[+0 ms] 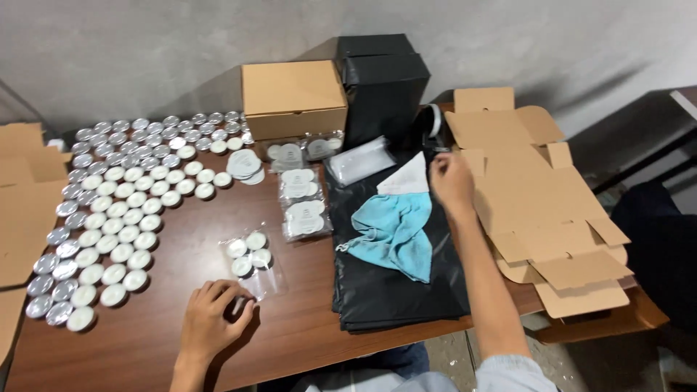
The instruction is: The person is packaging small tealight candles into plastic bags, wiping them with a cloth, and organizing them on a table.
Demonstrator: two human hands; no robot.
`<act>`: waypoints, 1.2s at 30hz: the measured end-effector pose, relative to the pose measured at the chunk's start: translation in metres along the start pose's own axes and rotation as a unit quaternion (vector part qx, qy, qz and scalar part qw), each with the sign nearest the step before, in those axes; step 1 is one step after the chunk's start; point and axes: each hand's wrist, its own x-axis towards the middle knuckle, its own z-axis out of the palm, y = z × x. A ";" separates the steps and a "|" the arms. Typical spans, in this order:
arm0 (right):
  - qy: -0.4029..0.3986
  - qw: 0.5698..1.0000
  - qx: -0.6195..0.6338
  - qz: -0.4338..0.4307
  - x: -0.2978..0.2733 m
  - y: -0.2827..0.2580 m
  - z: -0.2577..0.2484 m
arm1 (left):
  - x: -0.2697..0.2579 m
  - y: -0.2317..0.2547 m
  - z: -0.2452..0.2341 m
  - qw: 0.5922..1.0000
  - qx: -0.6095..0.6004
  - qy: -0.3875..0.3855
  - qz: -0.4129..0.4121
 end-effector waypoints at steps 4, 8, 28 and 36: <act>-0.110 0.990 -0.017 0.090 0.057 0.038 -0.014 | 0.014 0.003 0.006 1.000 -0.011 0.029 0.002; -0.238 0.950 -0.036 0.197 0.090 0.023 -0.021 | 0.046 0.014 0.017 0.999 -0.033 0.016 0.029; -0.279 0.886 0.216 0.300 0.127 0.028 -0.028 | 0.209 0.115 0.059 0.981 -0.049 -0.119 0.145; -0.265 0.873 0.253 0.323 0.126 0.035 -0.024 | 0.206 0.110 0.058 0.978 -0.039 -0.173 0.114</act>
